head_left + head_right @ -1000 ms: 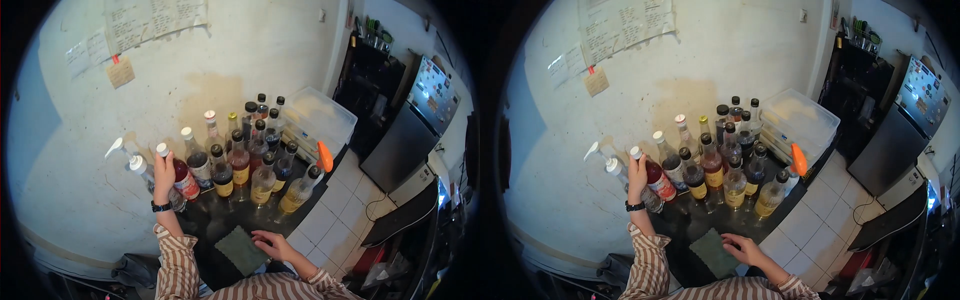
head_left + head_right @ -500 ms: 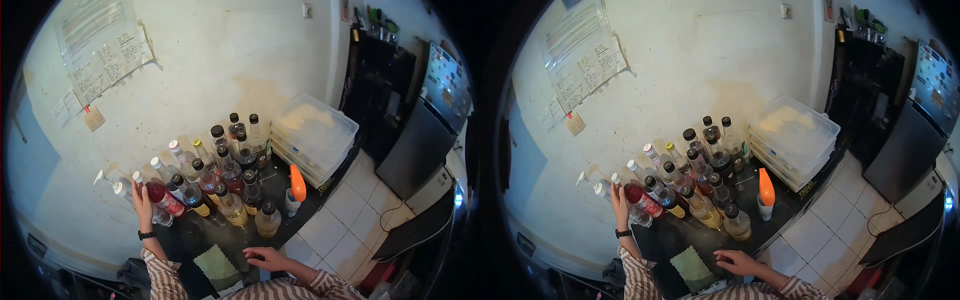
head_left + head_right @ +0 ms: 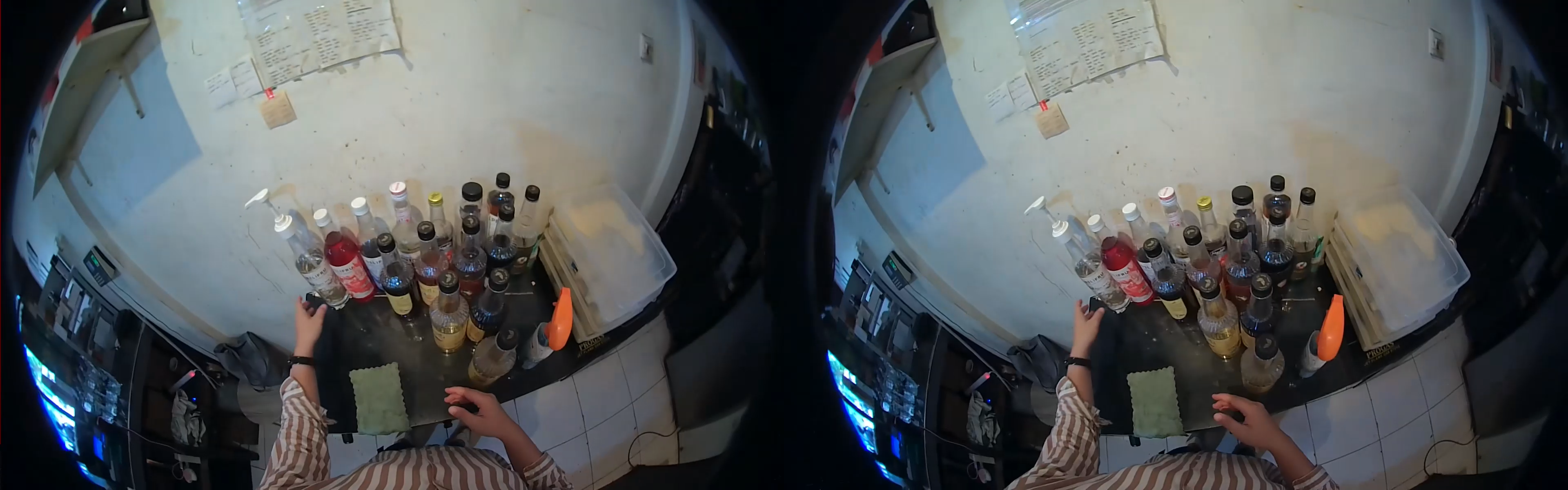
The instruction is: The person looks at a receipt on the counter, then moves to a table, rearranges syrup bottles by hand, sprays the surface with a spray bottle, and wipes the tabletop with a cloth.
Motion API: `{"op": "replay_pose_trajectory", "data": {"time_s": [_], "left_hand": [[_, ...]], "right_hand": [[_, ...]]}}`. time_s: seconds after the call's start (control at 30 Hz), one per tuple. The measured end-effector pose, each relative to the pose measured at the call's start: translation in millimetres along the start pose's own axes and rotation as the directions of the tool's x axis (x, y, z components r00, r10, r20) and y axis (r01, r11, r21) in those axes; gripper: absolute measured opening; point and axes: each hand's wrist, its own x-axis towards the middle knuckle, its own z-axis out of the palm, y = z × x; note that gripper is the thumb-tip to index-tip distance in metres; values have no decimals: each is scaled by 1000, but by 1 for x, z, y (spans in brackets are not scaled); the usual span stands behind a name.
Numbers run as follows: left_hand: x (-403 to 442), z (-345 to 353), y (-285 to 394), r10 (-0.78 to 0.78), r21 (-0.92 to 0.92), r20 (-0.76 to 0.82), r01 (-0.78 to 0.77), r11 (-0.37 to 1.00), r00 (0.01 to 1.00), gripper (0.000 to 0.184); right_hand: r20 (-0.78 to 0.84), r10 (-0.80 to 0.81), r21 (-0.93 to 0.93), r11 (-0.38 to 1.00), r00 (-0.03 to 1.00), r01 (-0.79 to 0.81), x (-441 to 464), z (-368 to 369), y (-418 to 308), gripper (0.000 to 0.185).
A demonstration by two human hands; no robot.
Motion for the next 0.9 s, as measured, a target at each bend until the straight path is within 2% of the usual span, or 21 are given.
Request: {"op": "replay_pose_trajectory", "data": {"time_s": [0.1,0.2,0.23,0.33,0.43,0.5,0.53,0.6,0.63,0.7,0.77,0.83,0.87,0.9], "left_hand": [[18,30,-14,77,-32,109,-74,997,991,101],[15,62,-6,267,282,-162,-214,935,950,122],[12,66,7,232,258,-150,-189,948,961,135],[8,78,15,218,278,-238,-149,949,946,138],[4,78,7,168,205,-238,-120,971,956,141],[5,73,-9,198,147,-265,-163,976,944,140],[8,70,-15,213,118,-281,-187,975,936,139],[18,53,-29,194,78,-179,-183,980,965,134],[21,45,-34,182,60,-126,-176,983,975,132],[28,35,-36,218,90,-11,-216,972,976,125],[36,33,-40,315,120,41,-318,941,948,116],[40,33,-34,321,120,86,-329,937,943,114],[43,33,-33,325,121,108,-337,934,939,113],[47,39,-44,317,143,79,-326,935,945,105]], "right_hand": [[17,1,5,1000,1000,-2,2,7,0,43],[0,5,-16,1000,1000,-5,3,15,-2,42],[-15,10,-21,1000,1000,-10,4,18,-2,42],[-55,27,-32,999,998,-29,7,27,-4,41],[-81,39,-41,998,996,-43,14,38,-6,41],[-94,42,-54,997,995,-47,24,49,-10,41],[-106,-6,-104,995,994,-5,34,54,-15,39],[-120,-101,-202,977,988,76,61,64,-33,36],[-122,-260,-272,937,958,219,82,67,-44,34],[-189,-456,-433,834,870,343,133,81,-67,37],[-271,-553,-393,811,788,434,195,97,-86,43],[-382,-531,-284,847,757,450,263,114,-103,51],[-436,-522,-304,852,733,426,295,120,-104,55],[-490,-513,-324,858,705,399,324,125,-101,58]]}}
